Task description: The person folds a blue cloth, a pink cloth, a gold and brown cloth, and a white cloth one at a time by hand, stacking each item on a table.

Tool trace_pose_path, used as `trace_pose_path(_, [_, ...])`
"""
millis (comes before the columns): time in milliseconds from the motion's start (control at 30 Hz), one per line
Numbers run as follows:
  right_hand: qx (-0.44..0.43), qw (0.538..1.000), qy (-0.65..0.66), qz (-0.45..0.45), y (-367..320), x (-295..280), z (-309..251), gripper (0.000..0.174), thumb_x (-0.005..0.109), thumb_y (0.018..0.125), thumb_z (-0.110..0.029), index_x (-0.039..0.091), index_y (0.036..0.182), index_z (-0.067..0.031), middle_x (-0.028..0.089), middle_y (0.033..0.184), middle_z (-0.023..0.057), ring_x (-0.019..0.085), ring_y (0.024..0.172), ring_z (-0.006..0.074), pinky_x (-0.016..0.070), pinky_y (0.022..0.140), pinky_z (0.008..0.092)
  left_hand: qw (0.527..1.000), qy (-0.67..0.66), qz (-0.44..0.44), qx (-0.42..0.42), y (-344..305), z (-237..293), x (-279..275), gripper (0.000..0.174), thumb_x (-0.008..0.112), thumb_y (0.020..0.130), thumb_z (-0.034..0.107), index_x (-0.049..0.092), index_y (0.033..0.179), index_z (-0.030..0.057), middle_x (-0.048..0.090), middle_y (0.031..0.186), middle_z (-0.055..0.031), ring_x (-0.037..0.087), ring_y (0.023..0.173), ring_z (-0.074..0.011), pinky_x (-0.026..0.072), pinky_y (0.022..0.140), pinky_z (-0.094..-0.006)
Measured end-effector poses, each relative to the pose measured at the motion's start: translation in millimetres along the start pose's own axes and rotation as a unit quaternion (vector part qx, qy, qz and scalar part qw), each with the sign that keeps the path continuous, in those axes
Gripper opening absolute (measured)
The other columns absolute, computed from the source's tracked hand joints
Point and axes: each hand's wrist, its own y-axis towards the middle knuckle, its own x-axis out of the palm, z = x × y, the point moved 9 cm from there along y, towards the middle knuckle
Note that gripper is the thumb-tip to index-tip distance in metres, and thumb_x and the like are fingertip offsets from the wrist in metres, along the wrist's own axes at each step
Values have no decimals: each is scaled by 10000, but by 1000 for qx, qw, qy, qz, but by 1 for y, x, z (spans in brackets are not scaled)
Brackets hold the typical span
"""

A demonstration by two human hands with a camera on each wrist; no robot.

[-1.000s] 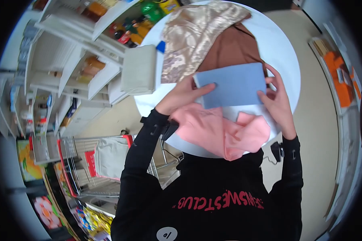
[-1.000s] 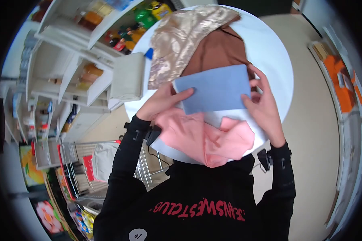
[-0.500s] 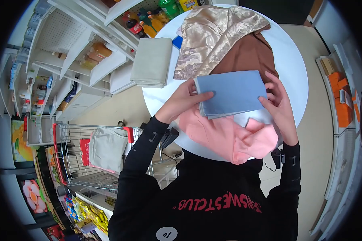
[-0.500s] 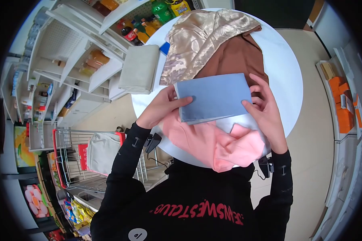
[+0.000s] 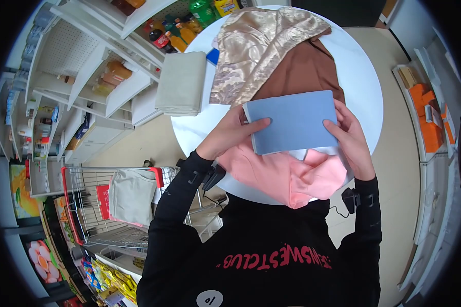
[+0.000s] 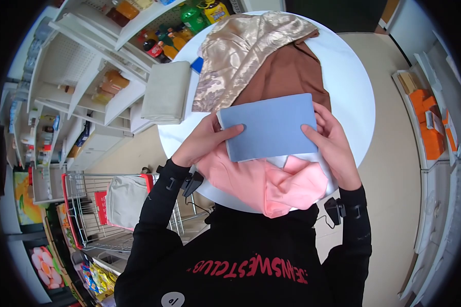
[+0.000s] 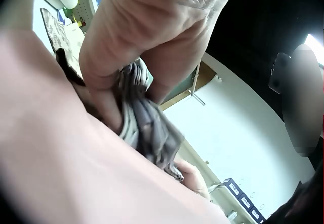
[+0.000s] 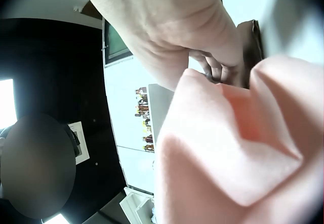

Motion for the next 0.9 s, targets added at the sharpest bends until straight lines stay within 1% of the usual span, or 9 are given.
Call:
trace_pose_path(133, [-53, 997, -3, -50, -3, 17, -25, 576, 651, 1037, -38, 465, 1582, -18, 657, 1378, 100, 663, 1155, 131, 512, 1038, 292, 998, -36, 4, 42, -2, 10, -25, 435, 779, 1006, 204, 656, 1372, 4, 746, 1234, -48, 696, 1121, -119, 553, 985, -295])
trace_pose_path(267, [-45, 998, -32, -15, -1, 0, -22, 519, 606, 1054, -39, 500, 1563, -29, 658, 1356, 89, 667, 1127, 133, 523, 996, 285, 975, 19, 183, 127, -20, 53, -117, 359, 792, 987, 168, 679, 1291, 15, 751, 1178, -37, 704, 853, -62, 572, 727, -219])
trace_pose_path(300, [-45, 998, -31, -18, -2, -4, -20, 519, 606, 1054, -39, 500, 1563, -29, 658, 1356, 89, 667, 1127, 133, 523, 996, 285, 974, 20, 186, 126, -24, 61, -125, 359, 792, 987, 168, 679, 1291, 15, 751, 1178, -37, 704, 853, -62, 572, 727, -219])
trace_pose_path(367, [-45, 998, -40, -5, -4, -16, -14, 489, 586, 1073, -56, 512, 1556, -36, 661, 1346, 83, 669, 1116, 144, 528, 980, 290, 922, -97, 327, 181, -47, 78, -160, 333, 782, 990, 137, 670, 1281, 21, 740, 1092, -11, 679, 802, -53, 572, 672, -215])
trace_pose_path(500, [-48, 998, -34, 13, -5, -41, 7, 452, 567, 1082, -59, 534, 1531, -27, 668, 1313, 76, 672, 1100, 150, 535, 967, 292, 916, -77, 380, 99, -49, -6, -221, 390, 782, 987, 116, 629, 1328, 7, 734, 1117, -30, 692, 864, -84, 598, 721, -238])
trace_pose_path(567, [-46, 998, -28, 21, -6, -44, 14, 440, 563, 1082, -56, 541, 1520, -21, 671, 1299, 74, 674, 1094, 150, 537, 965, 291, 913, -82, 387, 100, -50, -25, -229, 421, 786, 983, 110, 611, 1350, 0, 730, 1145, -41, 695, 890, -90, 598, 730, -240])
trace_pose_path(667, [-54, 998, -28, 25, -5, -44, 10, 397, 545, 1083, -45, 567, 1478, -3, 676, 1254, 74, 677, 1089, 152, 541, 967, 295, 904, -103, 402, 104, -55, -37, -228, 483, 794, 975, 100, 577, 1392, -13, 720, 1201, -64, 702, 943, -102, 597, 749, -243])
trace_pose_path(800, [-59, 997, -30, 24, -6, -41, 9, 375, 535, 1084, -38, 582, 1455, -2, 677, 1233, 74, 679, 1081, 152, 543, 964, 296, 904, -50, 412, 104, -64, -25, -216, 570, 795, 976, 102, 531, 1470, -3, 649, 1384, -129, 680, 1102, -136, 605, 789, -265])
trace_pose_path(900, [-56, 998, -17, 23, -5, -44, 11, 378, 534, 1085, -36, 578, 1460, -6, 675, 1241, 73, 680, 1092, 154, 544, 967, 296, 794, 219, 525, 215, -93, 11, -206, 577, 744, 1012, 127, 507, 1529, 29, 574, 1486, -179, 615, 1275, -239, 581, 976, -385])
